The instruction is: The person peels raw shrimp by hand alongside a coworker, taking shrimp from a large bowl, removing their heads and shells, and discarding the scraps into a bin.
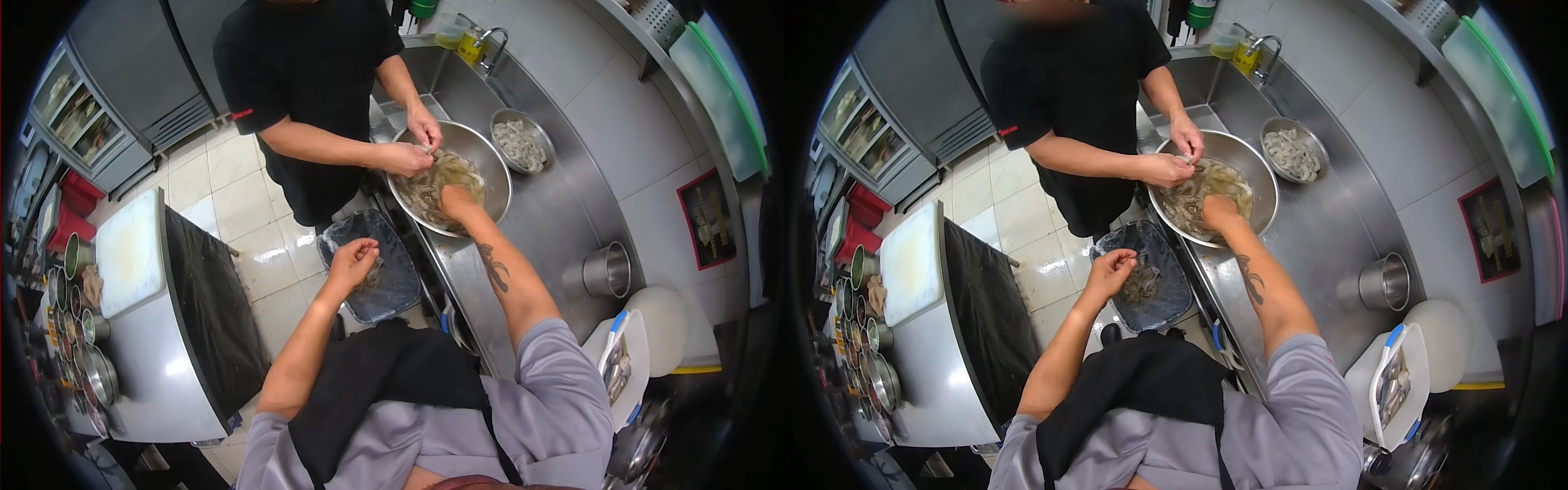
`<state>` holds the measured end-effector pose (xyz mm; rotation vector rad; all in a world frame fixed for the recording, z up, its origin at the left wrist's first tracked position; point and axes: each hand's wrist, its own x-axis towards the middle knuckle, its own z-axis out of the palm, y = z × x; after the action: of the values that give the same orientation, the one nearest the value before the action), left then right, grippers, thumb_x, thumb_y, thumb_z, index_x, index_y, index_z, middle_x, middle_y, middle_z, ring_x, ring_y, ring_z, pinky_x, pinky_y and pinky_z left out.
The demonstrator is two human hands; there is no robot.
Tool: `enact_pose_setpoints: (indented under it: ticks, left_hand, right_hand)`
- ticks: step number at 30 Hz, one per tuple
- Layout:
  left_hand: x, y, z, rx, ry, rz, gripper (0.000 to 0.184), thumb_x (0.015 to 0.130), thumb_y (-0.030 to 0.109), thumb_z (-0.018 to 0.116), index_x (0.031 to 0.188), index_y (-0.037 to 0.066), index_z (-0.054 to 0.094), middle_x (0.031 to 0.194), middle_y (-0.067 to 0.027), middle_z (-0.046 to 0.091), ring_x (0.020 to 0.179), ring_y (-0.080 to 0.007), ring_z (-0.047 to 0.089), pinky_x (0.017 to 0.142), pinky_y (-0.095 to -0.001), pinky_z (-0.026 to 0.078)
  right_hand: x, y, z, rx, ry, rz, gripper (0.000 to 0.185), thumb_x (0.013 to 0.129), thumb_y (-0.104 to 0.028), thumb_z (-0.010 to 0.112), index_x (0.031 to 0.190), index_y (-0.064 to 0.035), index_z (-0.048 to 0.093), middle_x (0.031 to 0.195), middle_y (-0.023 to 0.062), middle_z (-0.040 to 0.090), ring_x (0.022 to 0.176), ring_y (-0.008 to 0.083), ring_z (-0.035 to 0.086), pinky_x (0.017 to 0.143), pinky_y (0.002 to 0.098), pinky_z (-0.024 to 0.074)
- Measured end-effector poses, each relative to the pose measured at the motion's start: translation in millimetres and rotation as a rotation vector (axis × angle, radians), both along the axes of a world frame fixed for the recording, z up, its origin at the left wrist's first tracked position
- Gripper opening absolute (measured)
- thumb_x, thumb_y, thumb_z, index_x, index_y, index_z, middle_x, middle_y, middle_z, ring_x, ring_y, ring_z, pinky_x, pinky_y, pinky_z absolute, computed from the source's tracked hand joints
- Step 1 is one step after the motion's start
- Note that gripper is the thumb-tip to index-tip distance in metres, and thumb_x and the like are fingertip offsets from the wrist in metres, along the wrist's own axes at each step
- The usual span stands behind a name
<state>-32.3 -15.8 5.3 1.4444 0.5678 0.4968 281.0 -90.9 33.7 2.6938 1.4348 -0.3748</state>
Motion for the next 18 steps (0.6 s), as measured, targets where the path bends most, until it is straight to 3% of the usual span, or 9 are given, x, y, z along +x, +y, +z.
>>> enact_pose_setpoints:
  ticks: [7,9,10,12,13,15,16,18]
  left_hand:
    - [16,6,6,0.042,-0.032,0.004,0.024,0.088,0.013,0.067,0.107,-0.002,0.065,0.086,-0.0004,0.064,0.075,-0.0057,0.056,0.071,-0.0211,0.047]
    - [26,7,9,0.284,-0.068,0.027,0.026,0.087,0.015,0.068,0.108,-0.001,0.065,0.093,-0.0039,0.065,0.081,-0.0100,0.059,0.075,-0.0242,0.049]
    - [32,7,13,0.286,-0.074,0.031,0.026,0.087,0.015,0.068,0.108,-0.001,0.065,0.093,-0.0039,0.065,0.081,-0.0100,0.059,0.075,-0.0242,0.049]
    - [45,5,24,0.352,-0.047,0.001,0.033,0.086,0.019,0.070,0.114,0.000,0.063,0.106,-0.0074,0.063,0.091,-0.0135,0.060,0.079,-0.0280,0.049]
    - [53,4,29,0.355,-0.051,0.008,0.033,0.086,0.019,0.070,0.114,0.000,0.063,0.106,-0.0074,0.063,0.091,-0.0135,0.060,0.079,-0.0280,0.049]
    - [69,-1,39,0.355,-0.106,-0.002,0.046,0.086,0.021,0.070,0.126,0.003,0.056,0.117,-0.0080,0.060,0.100,-0.0161,0.058,0.083,-0.0306,0.049]
    - [78,-3,39,0.356,-0.107,0.006,0.046,0.086,0.021,0.070,0.126,0.003,0.056,0.117,-0.0080,0.060,0.100,-0.0161,0.058,0.083,-0.0306,0.049]
    - [93,-9,38,0.271,-0.179,-0.041,0.058,0.086,0.023,0.071,0.135,0.004,0.047,0.123,-0.0098,0.057,0.106,-0.0180,0.055,0.087,-0.0325,0.048]
  right_hand:
    - [27,-35,26,0.311,0.152,0.035,0.022,0.081,-0.020,0.061,0.086,-0.0005,0.070,0.082,0.0245,0.066,0.078,0.0424,0.064,0.073,0.0480,0.0503]
    - [28,-45,38,0.461,0.216,0.048,0.021,0.082,-0.021,0.062,0.083,-0.0014,0.069,0.076,0.0222,0.065,0.070,0.0379,0.063,0.067,0.0444,0.0499]
    - [28,-50,45,0.463,0.210,0.053,0.021,0.082,-0.021,0.062,0.083,-0.0014,0.069,0.076,0.0222,0.065,0.070,0.0379,0.063,0.067,0.0444,0.0499]
    - [21,-58,57,0.597,0.359,0.035,0.021,0.085,-0.021,0.063,0.083,0.0001,0.068,0.070,0.0153,0.065,0.064,0.0223,0.062,0.060,0.0353,0.0483]
    - [16,-60,63,0.599,0.357,0.044,0.021,0.085,-0.021,0.063,0.083,0.0001,0.068,0.070,0.0153,0.065,0.064,0.0223,0.062,0.060,0.0353,0.0483]
    - [2,-66,72,0.691,0.537,-0.028,0.021,0.089,-0.019,0.062,0.087,0.0013,0.067,0.070,0.0037,0.064,0.066,0.0080,0.055,0.060,0.0266,0.0443]
    - [-7,-67,76,0.690,0.538,-0.020,0.021,0.089,-0.019,0.062,0.087,0.0013,0.067,0.070,0.0037,0.064,0.066,0.0080,0.055,0.060,0.0266,0.0443]
    - [-28,-68,77,0.839,0.804,-0.083,0.020,0.094,-0.017,0.060,0.092,0.0013,0.068,0.076,-0.0034,0.062,0.072,0.0034,0.052,0.063,0.0221,0.0424]
